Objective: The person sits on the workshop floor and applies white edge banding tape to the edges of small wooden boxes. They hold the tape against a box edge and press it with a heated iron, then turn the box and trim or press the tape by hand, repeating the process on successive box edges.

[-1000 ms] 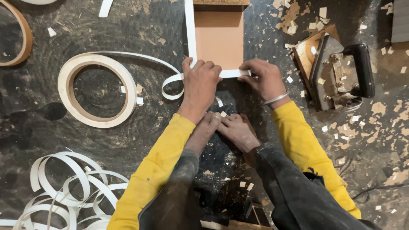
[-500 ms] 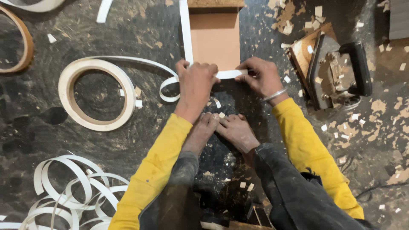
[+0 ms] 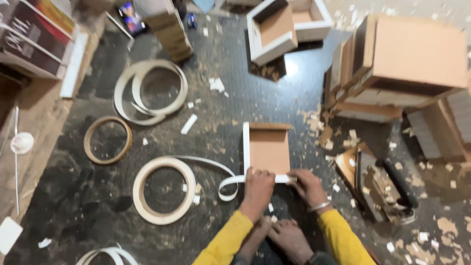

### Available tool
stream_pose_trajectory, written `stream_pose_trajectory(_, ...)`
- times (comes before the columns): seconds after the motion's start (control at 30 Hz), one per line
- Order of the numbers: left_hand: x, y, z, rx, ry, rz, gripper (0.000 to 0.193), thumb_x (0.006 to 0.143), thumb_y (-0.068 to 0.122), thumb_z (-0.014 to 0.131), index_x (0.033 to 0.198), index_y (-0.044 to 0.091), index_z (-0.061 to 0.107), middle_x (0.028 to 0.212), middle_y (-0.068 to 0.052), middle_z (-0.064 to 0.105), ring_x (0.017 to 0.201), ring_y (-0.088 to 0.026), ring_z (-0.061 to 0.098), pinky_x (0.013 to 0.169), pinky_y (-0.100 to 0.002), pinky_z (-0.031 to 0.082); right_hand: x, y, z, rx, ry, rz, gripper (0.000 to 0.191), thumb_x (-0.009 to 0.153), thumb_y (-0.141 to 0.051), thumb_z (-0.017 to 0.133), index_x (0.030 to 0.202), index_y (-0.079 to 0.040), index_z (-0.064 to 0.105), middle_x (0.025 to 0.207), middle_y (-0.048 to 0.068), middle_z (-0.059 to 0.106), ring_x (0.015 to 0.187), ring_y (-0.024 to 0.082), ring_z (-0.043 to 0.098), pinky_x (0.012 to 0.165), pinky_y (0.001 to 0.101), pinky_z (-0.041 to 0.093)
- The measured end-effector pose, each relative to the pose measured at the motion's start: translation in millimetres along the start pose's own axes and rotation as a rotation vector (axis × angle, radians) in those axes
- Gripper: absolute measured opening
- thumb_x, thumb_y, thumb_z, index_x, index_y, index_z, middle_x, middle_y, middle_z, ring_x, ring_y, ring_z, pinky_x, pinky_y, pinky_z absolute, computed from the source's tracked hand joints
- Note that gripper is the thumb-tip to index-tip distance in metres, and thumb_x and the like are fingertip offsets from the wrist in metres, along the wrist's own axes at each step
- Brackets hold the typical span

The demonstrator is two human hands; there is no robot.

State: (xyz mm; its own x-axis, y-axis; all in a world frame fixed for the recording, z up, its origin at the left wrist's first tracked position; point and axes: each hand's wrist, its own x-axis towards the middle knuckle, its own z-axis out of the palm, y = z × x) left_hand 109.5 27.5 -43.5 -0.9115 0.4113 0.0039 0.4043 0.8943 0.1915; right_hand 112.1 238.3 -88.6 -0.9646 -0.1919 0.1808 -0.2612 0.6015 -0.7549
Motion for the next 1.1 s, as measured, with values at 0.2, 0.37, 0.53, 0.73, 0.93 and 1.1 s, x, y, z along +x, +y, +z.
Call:
stream_pose_trajectory(0.2,0.8,6.3,3.8,0.029,0.004,-0.003,0.014,0.083,0.010,0.067,0.096,0.012,0.071,0.092,-0.008,0.071,0.094,-0.027,0.069,0.102,-0.051,0.042,8.8,-5.0,-7.7,0.044,-0.101,0.115,0.032,0.080,-0.017,0.083,0.110,-0.012,0.072,0.100,0.009,0.077,0.088,0.026,0.074,0.075,0.0345,0.058)
stream_pose_trajectory(0.37,-4.6,6.0,4.3,0.008,0.015,0.016,0.014,0.083,0.012,0.067,0.096,0.013,0.070,0.092,-0.007,0.071,0.095,-0.026,0.069,0.101,-0.052,0.043,-3.5,-24.9,-84.4,-0.221,0.039,-0.174,0.070,0.067,-0.026,0.089,0.128,-0.007,0.062,0.131,0.022,0.062,0.124,0.043,0.058,0.104,0.0494,0.048)
stream_pose_trajectory(0.53,-10.1,3.7,-1.3,-0.103,0.082,0.013,0.013,0.080,0.016,0.073,0.091,0.011,0.069,0.089,-0.007,0.070,0.093,-0.027,0.068,0.099,-0.051,0.043,-51.9,29.3,-191.3,-1.035,0.406,-0.014,0.062,0.093,-0.042,0.078,0.129,0.005,0.059,0.123,0.026,0.067,0.112,0.045,0.064,0.096,0.0505,0.054)
stream_pose_trajectory(0.73,-11.9,1.7,-0.5,-0.182,0.187,-0.016,0.011,0.086,0.020,0.075,0.091,0.012,0.068,0.088,-0.006,0.069,0.091,-0.026,0.066,0.098,-0.049,0.043,-53.5,79.2,-211.5,-0.639,0.058,0.464,0.050,0.098,-0.044,0.075,0.107,0.003,0.063,0.078,0.014,0.064,0.061,0.029,0.064,0.061,0.0428,0.052)
stream_pose_trajectory(0.93,-17.3,-3.1,2.2,-0.281,0.292,-0.009,0.019,0.083,0.022,0.077,0.097,0.011,0.071,0.092,-0.004,0.070,0.096,-0.024,0.064,0.098,-0.048,0.041,-31.3,26.7,-208.4,-0.062,-0.117,0.992,0.040,0.102,-0.044,0.062,0.108,-0.004,0.066,0.065,0.003,0.054,0.050,0.013,0.046,0.044,0.0311,0.036)
stream_pose_trajectory(1.1,-19.8,-5.3,0.4,-0.301,0.353,-0.073,0.023,0.077,0.025,0.081,0.097,0.014,0.075,0.099,0.002,0.071,0.107,-0.026,0.056,0.095,-0.050,0.035,-18.4,-26.9,-172.2,0.264,-0.112,0.917,0.033,0.102,-0.036,0.058,0.113,-0.006,0.064,0.067,-0.004,0.050,0.052,0.006,0.043,0.043,0.0242,0.035)
